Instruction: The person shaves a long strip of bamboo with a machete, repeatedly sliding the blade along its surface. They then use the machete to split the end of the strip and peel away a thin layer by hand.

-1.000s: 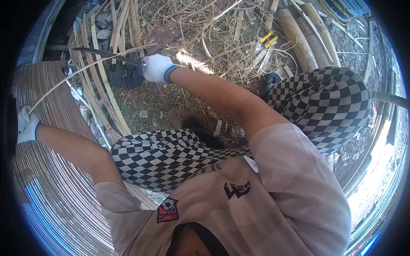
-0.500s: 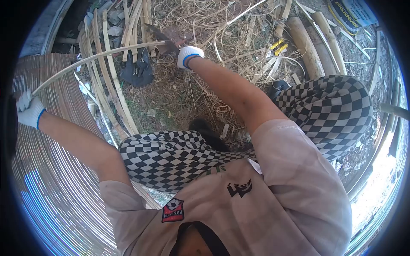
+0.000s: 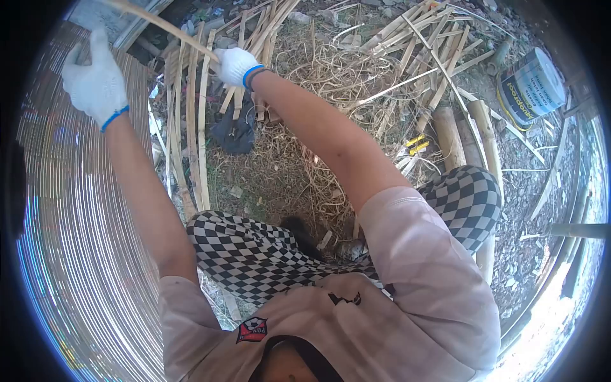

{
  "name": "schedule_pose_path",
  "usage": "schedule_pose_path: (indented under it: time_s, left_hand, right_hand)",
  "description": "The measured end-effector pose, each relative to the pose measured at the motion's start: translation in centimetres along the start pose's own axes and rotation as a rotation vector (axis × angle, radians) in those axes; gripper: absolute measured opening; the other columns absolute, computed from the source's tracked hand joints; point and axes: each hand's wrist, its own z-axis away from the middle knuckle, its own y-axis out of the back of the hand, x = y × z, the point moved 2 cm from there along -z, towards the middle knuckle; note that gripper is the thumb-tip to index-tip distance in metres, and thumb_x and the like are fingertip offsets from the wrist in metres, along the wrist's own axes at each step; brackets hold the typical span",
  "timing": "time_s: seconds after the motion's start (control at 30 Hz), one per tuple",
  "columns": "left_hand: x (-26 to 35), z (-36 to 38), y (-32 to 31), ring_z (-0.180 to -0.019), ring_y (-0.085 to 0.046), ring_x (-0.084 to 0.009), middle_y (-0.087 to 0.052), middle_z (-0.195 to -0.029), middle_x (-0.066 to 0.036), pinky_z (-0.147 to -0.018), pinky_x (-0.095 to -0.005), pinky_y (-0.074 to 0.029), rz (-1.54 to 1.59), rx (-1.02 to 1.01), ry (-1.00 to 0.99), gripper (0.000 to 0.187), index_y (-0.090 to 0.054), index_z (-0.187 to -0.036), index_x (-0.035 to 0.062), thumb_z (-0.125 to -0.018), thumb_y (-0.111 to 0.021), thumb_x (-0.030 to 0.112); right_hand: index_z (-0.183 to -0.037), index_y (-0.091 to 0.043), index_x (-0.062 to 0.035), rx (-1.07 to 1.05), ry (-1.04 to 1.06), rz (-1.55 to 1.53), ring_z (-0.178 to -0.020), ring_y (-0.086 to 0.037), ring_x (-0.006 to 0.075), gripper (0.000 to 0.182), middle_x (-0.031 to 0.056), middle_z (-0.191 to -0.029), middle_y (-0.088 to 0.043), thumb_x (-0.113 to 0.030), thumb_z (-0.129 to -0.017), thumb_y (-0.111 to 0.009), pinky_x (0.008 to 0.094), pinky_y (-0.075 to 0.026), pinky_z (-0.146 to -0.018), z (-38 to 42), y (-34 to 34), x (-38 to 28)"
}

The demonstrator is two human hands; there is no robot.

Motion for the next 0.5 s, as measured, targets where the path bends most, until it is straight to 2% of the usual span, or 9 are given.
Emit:
schedule_pose_path:
  time_s: [0.03, 0.07, 0.1, 0.13, 0.2, 0.23, 0.27, 0.4, 0.5]
  left_hand:
    - [2.4, 2.1, 0.6, -0.12, -0.06, -0.0371, -0.064, -0.123, -0.024, -0.108, -0.0464, -0.043, -0.007, 0.064, -0.05, 0.076, -0.062, -0.129, -0.0026, -0.087, -0.069, 0.06]
    - [3.9, 4.5, 0.9, -0.114, -0.062, -0.032, -0.067, -0.115, -0.018, -0.105, -0.043, -0.045, 0.032, -0.097, -0.303, 0.057, -0.068, -0.124, 0.0043, -0.09, -0.072, 0.049]
    - [4.9, 7.5, -0.2, -0.115, -0.062, -0.0284, -0.068, -0.115, -0.012, -0.103, -0.0413, -0.047, 0.132, -0.304, -0.352, 0.035, -0.071, -0.118, 0.01, -0.09, -0.075, 0.031]
    - [6.4, 10.8, -0.6, -0.114, -0.061, -0.0287, -0.068, -0.116, -0.007, -0.102, -0.0412, -0.047, 0.285, -0.535, -0.421, 0.028, -0.072, -0.113, 0.0117, -0.088, -0.076, 0.021]
    - [9.3, 16.9, -1.4, -0.115, -0.061, -0.028, -0.068, -0.118, -0.007, -0.104, -0.042, -0.046, 0.588, -0.85, -0.514, 0.026, -0.072, -0.113, 0.015, -0.089, -0.075, 0.024]
    - [11.0, 19.3, -1.5, -0.111, -0.061, -0.0294, -0.068, -0.112, -0.006, -0.104, -0.0468, -0.042, 0.77, -0.87, -0.568, 0.023, -0.072, -0.11, 0.0157, -0.093, -0.069, 0.03]
    - [12.6, 21.8, -1.5, -0.109, -0.062, -0.0294, -0.069, -0.108, -0.006, -0.103, -0.0468, -0.042, 0.902, -0.874, -0.522, 0.021, -0.073, -0.108, 0.0144, -0.092, -0.068, 0.028]
    - [15.5, 23.5, -0.9, -0.097, -0.065, -0.0311, -0.073, -0.093, -0.007, -0.092, -0.0455, -0.045, 1.248, -0.991, -0.368, 0.015, -0.074, -0.089, 0.0103, -0.091, -0.066, 0.022]
    - [15.6, 23.0, -0.7, -0.089, -0.065, -0.0327, -0.072, -0.088, -0.009, -0.088, -0.0459, -0.047, 1.161, -1.054, -0.436, 0.024, -0.076, -0.09, 0.0103, -0.092, -0.065, 0.032]
  right_hand:
    - [-0.115, -0.065, -0.0004, -0.005, -0.072, -0.029, -0.088, -0.07, 0.0427, 0.046, 0.0245, -0.092, -0.072, -0.042, -0.099, -0.054, 0.0498, -0.057, -0.08, 0.0, 0.0, 1.4]
    - [-0.115, -0.066, -0.0019, 0.015, -0.116, 0.018, -0.088, -0.07, 0.0428, 0.047, 0.0245, -0.092, -0.072, -0.045, -0.099, -0.054, 0.0498, -0.057, -0.08, 0.0, -0.3, 2.9]
    - [-0.114, -0.067, -0.0039, 0.063, -0.083, -0.009, -0.088, -0.07, 0.0433, 0.044, 0.0244, -0.091, -0.072, -0.043, -0.099, -0.054, 0.0506, -0.057, -0.08, 0.1, -0.9, 4.5]
    - [-0.113, -0.068, -0.0044, 0.177, 0.126, -0.12, -0.088, -0.07, 0.0438, 0.04, 0.025, -0.09, -0.072, -0.04, -0.1, -0.054, 0.0515, -0.056, -0.08, 0.3, -3.1, 6.5]
    - [-0.118, -0.067, -0.0062, 0.168, 0.084, -0.153, -0.093, -0.069, 0.0452, 0.036, 0.0254, -0.094, -0.072, -0.035, -0.1, -0.054, 0.0517, -0.055, -0.082, -0.4, -4.3, 8.7]
    - [-0.124, -0.065, -0.0076, 0.052, -0.165, -0.068, -0.097, -0.068, 0.0461, 0.037, 0.0251, -0.099, -0.072, -0.034, -0.1, -0.056, 0.0509, -0.055, -0.085, 0.7, -1.5, 6.3]
    - [-0.112, -0.068, -0.0042, 0.137, -0.101, -0.073, -0.094, -0.068, 0.0459, 0.034, 0.0285, -0.096, -0.07, -0.032, -0.099, -0.054, 0.0548, -0.055, -0.082, 1.1, -1.4, 5.7]
    - [-0.115, -0.066, -0.0054, 0.088, -0.078, -0.058, -0.093, -0.068, 0.0473, 0.032, 0.0291, -0.095, -0.07, -0.03, -0.1, -0.052, 0.0553, -0.055, -0.081, 2.1, -1.4, 4.6]
    - [-0.118, -0.066, -0.0058, 0.044, -0.073, -0.035, -0.095, -0.067, 0.0473, 0.032, 0.0291, -0.096, -0.07, -0.029, -0.1, -0.053, 0.0545, -0.055, -0.081, 2.0, -2.9, 4.5]
